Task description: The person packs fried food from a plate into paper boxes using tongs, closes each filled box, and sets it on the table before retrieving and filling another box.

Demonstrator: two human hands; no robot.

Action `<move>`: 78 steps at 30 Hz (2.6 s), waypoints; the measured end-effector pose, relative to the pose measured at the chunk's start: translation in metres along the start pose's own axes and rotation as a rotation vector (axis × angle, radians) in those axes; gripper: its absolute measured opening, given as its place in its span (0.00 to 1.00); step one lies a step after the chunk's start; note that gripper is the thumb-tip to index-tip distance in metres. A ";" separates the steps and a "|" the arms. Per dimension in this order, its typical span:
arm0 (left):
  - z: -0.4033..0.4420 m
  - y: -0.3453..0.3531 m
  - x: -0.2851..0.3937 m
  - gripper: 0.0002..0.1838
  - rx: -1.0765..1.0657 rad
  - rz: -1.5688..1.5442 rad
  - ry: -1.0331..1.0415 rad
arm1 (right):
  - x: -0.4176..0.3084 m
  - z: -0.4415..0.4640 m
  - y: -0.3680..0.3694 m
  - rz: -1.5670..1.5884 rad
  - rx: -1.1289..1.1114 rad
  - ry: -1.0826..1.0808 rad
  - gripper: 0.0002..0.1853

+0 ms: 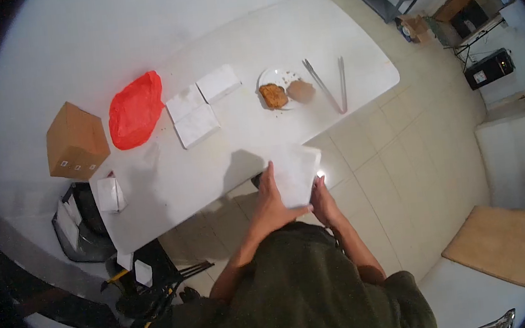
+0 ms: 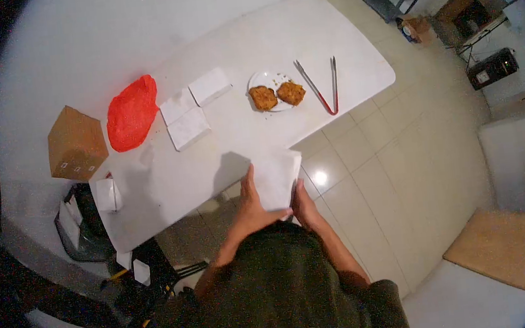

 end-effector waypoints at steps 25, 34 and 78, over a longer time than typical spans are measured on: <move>0.112 -0.147 -0.044 0.71 0.083 -0.145 -0.054 | -0.087 0.148 0.087 0.040 -0.243 -0.116 0.31; 0.100 -0.188 -0.039 0.68 0.067 -0.021 -0.162 | -0.106 0.169 0.104 -0.289 -0.338 -0.005 0.22; 0.057 -0.142 -0.136 0.36 0.683 -1.887 0.009 | -0.102 0.186 0.053 -0.269 -0.147 0.133 0.21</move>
Point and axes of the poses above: each hand's wrist, its own z-axis towards the middle knuckle, its own y-axis out of the palm, x = y × z, the point moved 9 cm from there along z, towards the middle knuckle, and after that the axes turned 8 degrees about y, right-handed, at the moved point
